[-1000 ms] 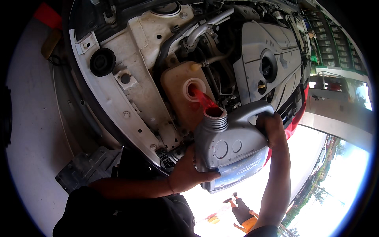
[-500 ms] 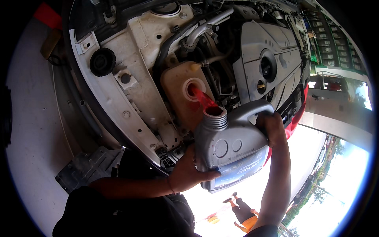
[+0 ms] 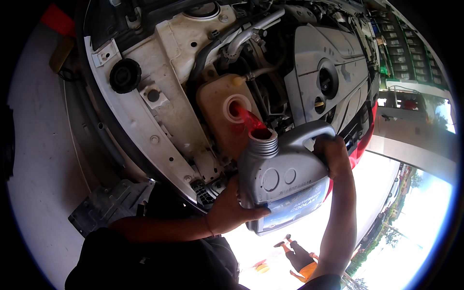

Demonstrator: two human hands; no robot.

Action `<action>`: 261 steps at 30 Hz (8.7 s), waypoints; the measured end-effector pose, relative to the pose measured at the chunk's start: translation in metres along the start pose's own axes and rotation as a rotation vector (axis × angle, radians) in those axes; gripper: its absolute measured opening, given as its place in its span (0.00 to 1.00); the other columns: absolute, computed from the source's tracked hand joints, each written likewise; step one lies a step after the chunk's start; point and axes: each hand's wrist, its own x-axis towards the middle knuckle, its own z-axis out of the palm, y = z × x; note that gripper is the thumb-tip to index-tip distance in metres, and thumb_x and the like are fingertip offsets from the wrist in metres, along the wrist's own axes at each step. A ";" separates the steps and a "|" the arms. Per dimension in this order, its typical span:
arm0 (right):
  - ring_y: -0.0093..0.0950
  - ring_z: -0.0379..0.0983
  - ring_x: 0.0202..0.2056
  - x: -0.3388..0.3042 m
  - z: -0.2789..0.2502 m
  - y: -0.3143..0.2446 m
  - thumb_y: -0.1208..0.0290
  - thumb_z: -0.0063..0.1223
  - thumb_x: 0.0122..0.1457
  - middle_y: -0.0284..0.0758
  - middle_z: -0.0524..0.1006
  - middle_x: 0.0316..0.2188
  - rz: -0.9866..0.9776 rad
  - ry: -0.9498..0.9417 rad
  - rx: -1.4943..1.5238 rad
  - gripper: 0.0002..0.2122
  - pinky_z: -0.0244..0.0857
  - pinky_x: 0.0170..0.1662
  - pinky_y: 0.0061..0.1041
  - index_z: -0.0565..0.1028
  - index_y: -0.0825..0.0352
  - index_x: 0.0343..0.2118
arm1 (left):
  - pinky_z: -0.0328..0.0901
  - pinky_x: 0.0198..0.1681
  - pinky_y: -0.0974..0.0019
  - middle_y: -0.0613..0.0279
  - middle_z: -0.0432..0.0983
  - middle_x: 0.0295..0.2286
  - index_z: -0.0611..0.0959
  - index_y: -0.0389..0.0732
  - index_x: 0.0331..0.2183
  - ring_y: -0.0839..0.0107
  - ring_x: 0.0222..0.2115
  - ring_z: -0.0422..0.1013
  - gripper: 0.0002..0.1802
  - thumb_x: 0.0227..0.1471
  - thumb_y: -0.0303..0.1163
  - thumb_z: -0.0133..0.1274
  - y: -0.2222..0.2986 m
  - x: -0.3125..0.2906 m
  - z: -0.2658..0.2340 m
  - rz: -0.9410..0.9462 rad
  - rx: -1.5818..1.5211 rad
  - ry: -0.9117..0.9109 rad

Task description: The person pours red coolant from a container into the car's coolant reservoir, then secures the cap. They use a screwdriver to tighten a hose clamp on the reservoir and use pliers to adjust a nearby hose. Finally, they operate the car lift to raise the vehicle.

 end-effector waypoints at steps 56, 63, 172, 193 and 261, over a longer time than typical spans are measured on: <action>0.20 0.65 0.30 -0.503 0.031 0.391 0.64 0.51 0.55 0.29 0.67 0.28 0.348 0.767 0.505 0.12 0.62 0.32 0.18 0.69 0.68 0.34 | 0.56 0.58 0.55 0.50 0.64 0.52 0.60 0.38 0.59 0.52 0.55 0.61 0.62 0.22 0.38 0.73 -0.130 -0.079 0.192 0.178 0.674 -0.998; 0.29 0.75 0.36 -0.609 0.056 0.488 0.74 0.60 0.53 0.39 0.79 0.36 0.175 0.377 0.292 0.15 0.70 0.40 0.29 0.75 0.72 0.44 | 0.58 0.57 0.57 0.52 0.66 0.50 0.62 0.41 0.57 0.53 0.54 0.63 0.61 0.18 0.37 0.74 -0.210 -0.075 0.246 0.032 0.700 -1.250; 0.24 0.74 0.30 -0.408 0.010 0.794 0.68 0.47 0.55 0.29 0.74 0.31 0.405 0.579 0.971 0.12 0.64 0.26 0.21 0.72 0.62 0.42 | 0.64 0.52 0.53 0.44 0.73 0.47 0.71 0.41 0.54 0.47 0.48 0.69 0.32 0.48 0.43 0.54 -0.434 -0.232 0.072 -0.502 1.151 0.593; 0.29 0.74 0.32 -0.169 0.071 0.440 0.74 0.48 0.58 0.34 0.78 0.33 -0.253 0.514 0.488 0.08 0.68 0.39 0.27 0.75 0.68 0.38 | 0.71 0.32 0.63 0.56 0.78 0.34 0.67 0.40 0.56 0.65 0.29 0.76 0.32 0.52 0.41 0.55 -0.401 -0.356 -0.004 -0.146 0.744 1.109; 0.26 0.73 0.22 -0.025 -0.521 1.075 0.71 0.46 0.60 0.36 0.75 0.27 0.587 0.387 0.899 0.08 0.66 0.22 0.23 0.71 0.69 0.39 | 0.69 0.35 0.68 0.60 0.73 0.42 0.71 0.40 0.54 0.70 0.37 0.73 0.27 0.61 0.48 0.48 -0.363 0.467 0.749 -0.135 0.565 0.070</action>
